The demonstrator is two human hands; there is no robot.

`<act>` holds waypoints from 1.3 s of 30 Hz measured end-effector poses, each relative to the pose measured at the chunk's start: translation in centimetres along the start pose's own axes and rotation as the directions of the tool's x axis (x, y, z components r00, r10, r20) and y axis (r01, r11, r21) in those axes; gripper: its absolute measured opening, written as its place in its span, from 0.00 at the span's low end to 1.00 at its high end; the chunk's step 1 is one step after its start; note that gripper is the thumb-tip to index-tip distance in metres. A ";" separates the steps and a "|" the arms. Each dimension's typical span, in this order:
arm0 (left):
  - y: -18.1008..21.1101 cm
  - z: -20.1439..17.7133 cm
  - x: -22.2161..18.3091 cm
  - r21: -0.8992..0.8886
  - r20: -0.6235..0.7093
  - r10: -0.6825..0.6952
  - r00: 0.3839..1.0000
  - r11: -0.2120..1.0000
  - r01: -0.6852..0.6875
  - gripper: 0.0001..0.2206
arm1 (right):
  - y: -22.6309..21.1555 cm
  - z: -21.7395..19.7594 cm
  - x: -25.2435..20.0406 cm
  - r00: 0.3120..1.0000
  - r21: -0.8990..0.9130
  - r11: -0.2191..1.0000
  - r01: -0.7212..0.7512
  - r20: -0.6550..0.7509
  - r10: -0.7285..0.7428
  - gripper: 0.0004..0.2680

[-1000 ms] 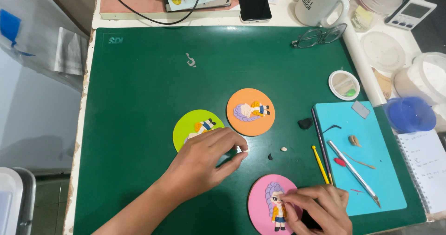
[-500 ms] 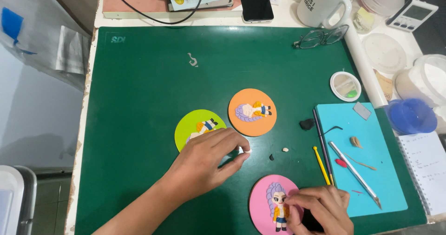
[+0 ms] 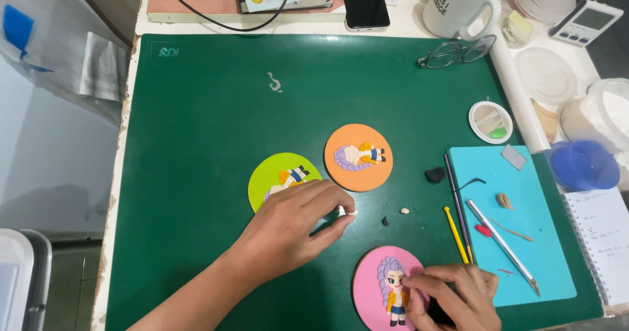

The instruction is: Shaping and assembling small clay figures on circular bases using hands and precision tools

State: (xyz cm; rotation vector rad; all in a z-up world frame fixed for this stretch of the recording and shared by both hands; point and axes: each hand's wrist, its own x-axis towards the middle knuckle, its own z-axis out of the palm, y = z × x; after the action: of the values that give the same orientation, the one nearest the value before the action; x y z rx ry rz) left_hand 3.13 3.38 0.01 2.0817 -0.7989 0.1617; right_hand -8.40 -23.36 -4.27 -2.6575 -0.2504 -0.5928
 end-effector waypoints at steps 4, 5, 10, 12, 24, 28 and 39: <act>-0.1 0.1 0.0 0.008 0.006 0.002 1.000 1.000 -0.003 0.02 | 0.0 0.0 -0.1 1.000 -0.007 1.000 -0.010 -0.002 0.010 0.06; -0.1 0.1 0.0 0.009 0.003 0.007 1.000 1.000 -0.007 0.02 | -0.1 -0.1 0.0 1.000 0.005 1.000 0.009 -0.007 -0.009 0.06; -0.1 0.1 0.0 0.015 -0.011 0.024 1.000 1.000 -0.024 0.03 | -0.3 -0.2 0.1 0.999 0.014 0.999 0.036 -0.016 -0.035 0.05; -0.1 0.2 0.0 0.020 -0.024 0.042 0.999 0.999 -0.042 0.03 | -0.8 -0.6 0.3 0.998 0.034 0.997 -0.066 0.006 0.066 0.07; 3.8 2.1 -0.7 -0.355 -0.026 0.107 0.994 0.928 -0.109 0.03 | -5.1 -2.4 4.6 0.987 0.230 0.973 -0.026 -0.146 0.061 0.03; 3.8 1.9 -0.6 -0.368 -0.036 0.132 0.991 0.920 -0.135 0.02 | -5.3 -2.1 5.3 0.986 0.248 0.969 0.026 -0.163 0.015 0.02; 3.7 2.0 -0.7 -0.352 -0.006 0.144 0.990 0.926 -0.136 0.03 | -5.0 -1.3 4.9 0.986 0.236 0.971 0.045 -0.169 -0.004 0.02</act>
State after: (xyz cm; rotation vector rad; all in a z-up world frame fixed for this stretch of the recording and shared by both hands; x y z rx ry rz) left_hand 0.01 0.67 1.11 1.6916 -0.9175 0.0685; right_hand -5.83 -18.97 0.71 -2.3607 -0.2866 -0.7404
